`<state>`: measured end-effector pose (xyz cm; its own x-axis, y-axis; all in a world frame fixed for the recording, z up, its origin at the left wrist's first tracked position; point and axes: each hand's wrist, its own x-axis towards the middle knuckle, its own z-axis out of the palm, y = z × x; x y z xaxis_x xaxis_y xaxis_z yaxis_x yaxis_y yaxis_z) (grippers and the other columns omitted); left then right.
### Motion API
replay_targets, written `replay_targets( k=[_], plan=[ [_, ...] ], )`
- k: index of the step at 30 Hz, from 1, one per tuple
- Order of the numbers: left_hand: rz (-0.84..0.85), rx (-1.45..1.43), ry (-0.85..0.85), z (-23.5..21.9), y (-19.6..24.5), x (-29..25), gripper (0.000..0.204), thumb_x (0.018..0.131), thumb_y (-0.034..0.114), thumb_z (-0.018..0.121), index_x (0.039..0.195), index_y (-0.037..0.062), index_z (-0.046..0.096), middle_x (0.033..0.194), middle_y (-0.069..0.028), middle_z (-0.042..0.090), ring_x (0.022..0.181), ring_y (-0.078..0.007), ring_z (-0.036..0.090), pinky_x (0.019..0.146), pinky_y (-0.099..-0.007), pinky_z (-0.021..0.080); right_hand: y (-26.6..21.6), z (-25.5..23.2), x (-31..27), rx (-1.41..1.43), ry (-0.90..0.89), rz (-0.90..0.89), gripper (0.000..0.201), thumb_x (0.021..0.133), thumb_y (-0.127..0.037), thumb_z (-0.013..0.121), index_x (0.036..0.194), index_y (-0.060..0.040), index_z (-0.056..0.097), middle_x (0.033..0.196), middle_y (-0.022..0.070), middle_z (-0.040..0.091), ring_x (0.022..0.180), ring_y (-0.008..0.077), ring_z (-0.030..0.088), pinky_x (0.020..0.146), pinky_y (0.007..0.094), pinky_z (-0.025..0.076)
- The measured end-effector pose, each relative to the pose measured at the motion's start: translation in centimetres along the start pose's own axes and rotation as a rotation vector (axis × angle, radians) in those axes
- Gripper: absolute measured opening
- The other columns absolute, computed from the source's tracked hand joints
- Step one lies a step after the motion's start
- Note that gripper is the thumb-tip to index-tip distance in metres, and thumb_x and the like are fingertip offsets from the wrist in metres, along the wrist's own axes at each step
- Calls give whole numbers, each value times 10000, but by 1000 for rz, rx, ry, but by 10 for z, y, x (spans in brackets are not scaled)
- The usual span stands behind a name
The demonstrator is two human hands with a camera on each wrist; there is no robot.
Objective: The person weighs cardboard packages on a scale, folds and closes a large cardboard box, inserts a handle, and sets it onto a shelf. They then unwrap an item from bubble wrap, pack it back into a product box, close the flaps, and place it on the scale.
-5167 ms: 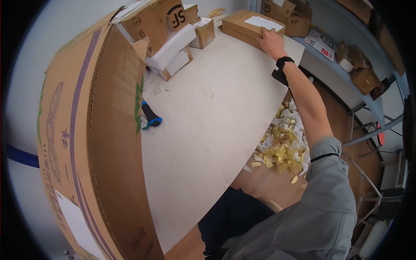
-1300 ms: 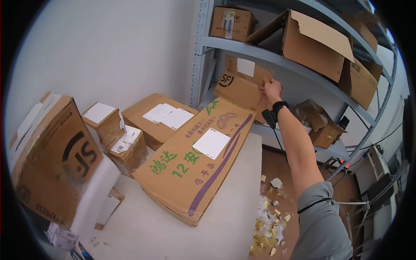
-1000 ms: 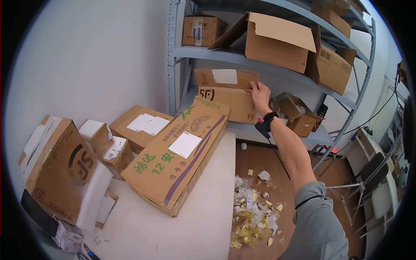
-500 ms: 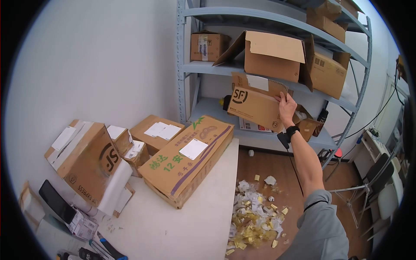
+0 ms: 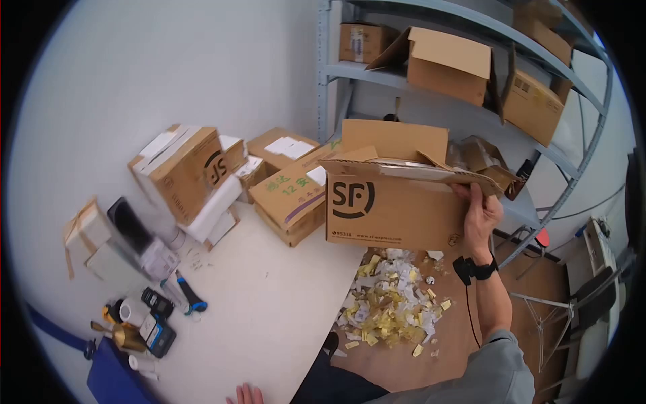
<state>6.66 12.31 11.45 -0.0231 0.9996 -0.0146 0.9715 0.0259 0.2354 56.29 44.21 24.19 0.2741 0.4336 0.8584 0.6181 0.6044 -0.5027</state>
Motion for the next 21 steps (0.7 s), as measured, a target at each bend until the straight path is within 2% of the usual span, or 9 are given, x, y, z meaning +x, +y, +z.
replay_targets(
  k=[2, 4, 5, 9, 12, 13, 17, 19, 21],
  plan=[
    [17, -154, 135, -3, 10, -2, 708, 983, 311, 696, 1545, -47, 457, 1577, -292, 459, 1465, -418, 454, 1189, -653, 341, -49, 9, -37, 77, 23, 39, 238, 1108, -61, 523, 1088, 94, 702, 1046, 153, 787, 931, 179, 741, 862, 306, 578],
    [5, -845, 174, 3, 11, 42, 959, 985, 519, 641, 1640, -46, 227, 1672, -279, 311, 1535, -455, 341, 1273, -542, 211, -62, 13, -89, 263, 45, 61, 277, 1105, -156, 571, 1090, 86, 705, 1062, 185, 776, 975, 206, 736, 867, 328, 582],
    [-58, -827, 200, -4, 12, 41, 959, 985, 519, 641, 1640, -46, 227, 1672, -279, 311, 1535, -455, 341, 1273, -542, 211, -68, 17, -114, 318, -31, 19, 290, 1081, -197, 614, 1080, 77, 708, 1041, 194, 777, 947, 230, 746, 845, 338, 590],
    [-68, -1391, 368, -16, 23, 28, 1208, 925, 875, 420, 1686, 6, 68, 1745, -208, 162, 1595, -354, 232, 1285, -514, 198, -117, 21, -181, 399, -469, -125, 333, 978, -279, 733, 1060, 43, 716, 990, 228, 781, 863, 326, 778, 754, 356, 610],
    [-93, -1314, 523, -6, 13, -6, 1259, 882, 921, 427, 1691, 24, 71, 1754, -182, 127, 1598, -330, 223, 1286, -515, 203, -146, 37, -206, 726, -777, -79, 252, 963, -200, 732, 1067, 30, 727, 992, 239, 781, 882, 348, 784, 752, 367, 621],
    [-300, -1337, 561, -15, 22, -14, 1273, 864, 951, 393, 1689, 28, 101, 1733, -138, 223, 1580, -292, 276, 1272, -480, 260, -155, 42, -207, 745, -791, -74, 252, 963, -200, 732, 1067, 30, 727, 992, 239, 781, 882, 348, 784, 752, 367, 621],
    [-456, -1175, 683, -4, 20, -50, 1304, 834, 929, 515, 1687, 29, 113, 1744, -190, 153, 1589, -336, 242, 1280, -535, 217, -166, 58, -197, 845, -964, 67, 179, 963, -70, 688, 1095, 45, 726, 1069, 219, 782, 907, 317, 788, 792, 375, 632],
    [-290, -1101, 742, -5, 16, -57, 1258, 844, 876, 590, 1678, 32, 170, 1725, -226, 197, 1583, -379, 249, 1273, -546, 228, -160, 60, -194, 898, -994, 172, 183, 962, -36, 671, 1113, 55, 721, 1103, 213, 779, 917, 306, 788, 812, 376, 634],
    [-250, -992, 774, -10, 11, -55, 1236, 843, 860, 612, 1670, 32, 211, 1712, -243, 221, 1583, -399, 247, 1271, -551, 226, -153, 58, -190, 610, -873, 215, 225, 991, -55, 632, 1168, 67, 699, 1157, 186, 744, 913, 265, 745, 799, 352, 592]
  ],
)
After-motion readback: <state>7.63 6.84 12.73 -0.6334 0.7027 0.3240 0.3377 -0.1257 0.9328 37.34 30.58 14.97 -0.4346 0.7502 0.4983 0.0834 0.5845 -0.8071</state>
